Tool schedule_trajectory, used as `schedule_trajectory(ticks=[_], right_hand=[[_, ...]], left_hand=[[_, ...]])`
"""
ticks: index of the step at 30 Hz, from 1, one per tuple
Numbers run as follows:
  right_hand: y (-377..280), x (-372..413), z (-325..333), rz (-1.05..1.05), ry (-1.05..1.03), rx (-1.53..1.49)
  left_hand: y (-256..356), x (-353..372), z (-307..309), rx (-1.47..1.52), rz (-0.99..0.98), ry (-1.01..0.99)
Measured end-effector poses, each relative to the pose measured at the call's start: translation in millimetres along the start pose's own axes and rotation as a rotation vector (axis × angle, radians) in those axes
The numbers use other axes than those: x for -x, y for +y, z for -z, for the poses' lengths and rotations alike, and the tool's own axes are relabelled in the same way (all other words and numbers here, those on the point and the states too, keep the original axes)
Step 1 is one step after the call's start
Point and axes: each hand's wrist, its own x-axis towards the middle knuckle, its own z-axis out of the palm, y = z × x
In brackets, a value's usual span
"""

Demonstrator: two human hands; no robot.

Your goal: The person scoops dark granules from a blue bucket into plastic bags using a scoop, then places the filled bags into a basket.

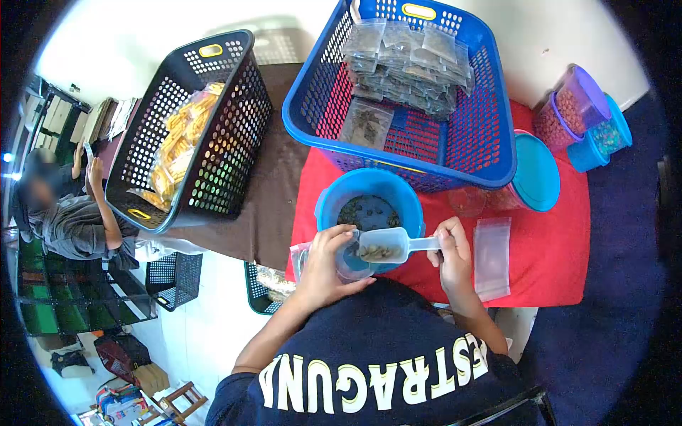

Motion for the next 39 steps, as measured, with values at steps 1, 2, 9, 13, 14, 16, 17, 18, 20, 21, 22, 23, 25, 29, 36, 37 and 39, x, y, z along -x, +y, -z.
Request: schedule_trajectory(ticks=[1, 2, 9, 13, 14, 16, 17, 18, 20, 21, 22, 23, 25, 29, 36, 37, 39], right_hand=[[-1.3, -0.4, 0.3, 0.002, 0.001, 0.000], [-3.6, -0.8, 0.6, -0.014, -0.014, -0.027], [-14.7, 6.9, -10.4, 0.054, -0.113, 0.079], [-20.3, 14.6, -11.4, 0.190, -0.201, 0.214], [-25.6, 3.7, -3.7, 0.515, -0.299, 0.547], [-45.0, 0.1, -11.0, 0.627, -0.419, 0.683], [-51.8, -0.3, -14.6, 0.737, -0.535, 0.820], [-53.2, -0.9, -16.8, 0.834, -0.562, 0.911], [-57.9, -5.2, -20.5, 0.876, -0.539, 0.945], [-59.4, -6.9, -21.3, 0.918, -0.513, 0.982], [-59.7, -7.8, -20.5, 0.918, -0.512, 0.983], [-59.5, -8.6, -18.7, 0.920, -0.460, 0.938], [-56.9, -9.2, -13.9, 0.922, -0.409, 0.890], [-46.3, -7.6, -1.2, 0.815, -0.271, 0.807], [-12.6, -8.9, 7.9, 0.559, -0.250, 1.031], [-7.3, -7.3, 6.4, 0.542, -0.272, 1.085], [2.0, -0.3, 1.5, 0.492, -0.318, 1.171]], left_hand=[[0.3, -0.6, 0.3, -0.005, -0.010, 0.002], [0.4, -0.9, 0.3, -0.006, -0.012, 0.003], [-0.9, -0.3, -1.1, -0.014, -0.016, -0.003], [-2.9, 1.1, -2.5, 0.020, -0.028, 0.003], [-4.7, 2.6, -2.8, 0.057, -0.034, 0.016], [-6.5, 3.1, -0.3, 0.097, -0.038, 0.030], [-7.4, 3.4, 1.2, 0.139, -0.045, 0.041], [-8.3, 3.6, 2.9, 0.137, -0.042, 0.044], [-10.2, 2.8, 6.7, 0.226, -0.047, 0.051], [-11.9, 2.4, 7.8, 0.226, -0.048, 0.050], [-14.4, 2.5, 8.6, 0.330, -0.053, 0.082], [-17.4, 3.3, 10.1, 0.432, -0.058, 0.115], [-31.4, 7.2, 24.3, 0.488, 0.028, 0.204], [-43.7, 11.8, 63.9, 0.470, 0.351, 0.354], [-73.9, 21.2, 70.7, 0.653, 0.608, -0.235], [-59.6, 20.7, 68.0, 0.734, 0.633, -0.252], [-60.7, 22.2, 56.7, 0.782, 0.564, -0.271]])
